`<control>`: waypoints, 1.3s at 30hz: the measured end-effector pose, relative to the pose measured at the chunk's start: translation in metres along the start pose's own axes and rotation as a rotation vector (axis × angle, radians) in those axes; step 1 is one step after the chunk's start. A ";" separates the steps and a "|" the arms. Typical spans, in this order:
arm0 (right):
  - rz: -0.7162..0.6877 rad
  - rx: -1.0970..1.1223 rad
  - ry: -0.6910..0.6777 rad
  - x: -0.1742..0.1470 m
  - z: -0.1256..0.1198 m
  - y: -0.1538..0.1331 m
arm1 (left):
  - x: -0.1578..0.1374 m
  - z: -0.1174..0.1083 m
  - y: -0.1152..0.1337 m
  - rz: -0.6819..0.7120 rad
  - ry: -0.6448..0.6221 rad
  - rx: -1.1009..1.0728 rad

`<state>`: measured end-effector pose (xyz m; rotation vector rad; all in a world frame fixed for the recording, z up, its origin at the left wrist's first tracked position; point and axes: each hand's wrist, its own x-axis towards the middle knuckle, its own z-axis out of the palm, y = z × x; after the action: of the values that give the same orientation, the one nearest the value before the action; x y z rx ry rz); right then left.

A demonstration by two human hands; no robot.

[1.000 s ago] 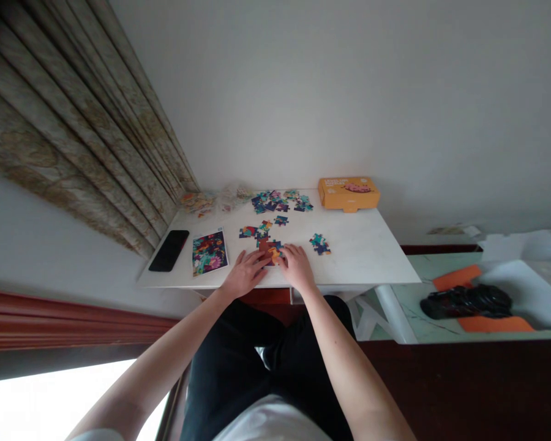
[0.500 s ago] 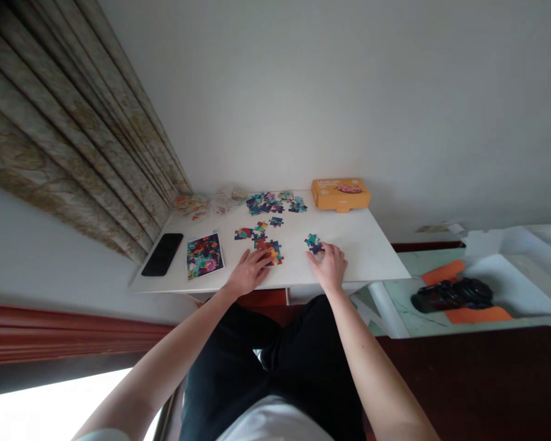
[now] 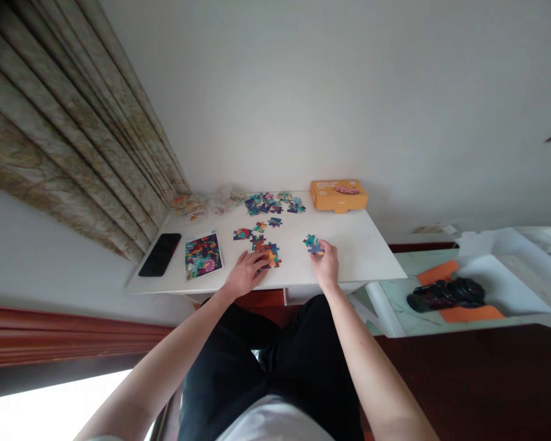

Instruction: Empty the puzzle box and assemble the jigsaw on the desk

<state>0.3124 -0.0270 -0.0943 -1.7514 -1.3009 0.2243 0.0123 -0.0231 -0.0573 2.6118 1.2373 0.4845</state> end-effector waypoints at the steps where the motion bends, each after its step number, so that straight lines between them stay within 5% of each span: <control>1: 0.006 0.079 0.019 0.000 0.002 0.001 | 0.000 0.000 0.000 -0.001 0.005 -0.005; 5: 0.147 0.366 0.057 0.002 0.008 -0.001 | 0.000 -0.002 0.002 -0.005 0.028 -0.010; 12: 0.264 0.679 -0.207 0.006 0.018 -0.032 | 0.002 -0.002 0.004 -0.040 0.063 0.022; 20: 0.136 0.653 -0.528 0.033 0.051 -0.064 | 0.006 0.004 0.002 -0.096 0.038 0.017; 31: 0.021 0.513 -0.789 0.077 0.100 -0.063 | 0.022 0.001 -0.006 -0.035 0.046 0.075; 39: -0.131 0.294 -0.691 0.066 0.104 -0.058 | 0.026 0.003 -0.007 -0.060 0.037 0.093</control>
<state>0.2382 0.0874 -0.0872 -1.3695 -1.7477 0.9582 0.0238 0.0017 -0.0571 2.6441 1.3775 0.4776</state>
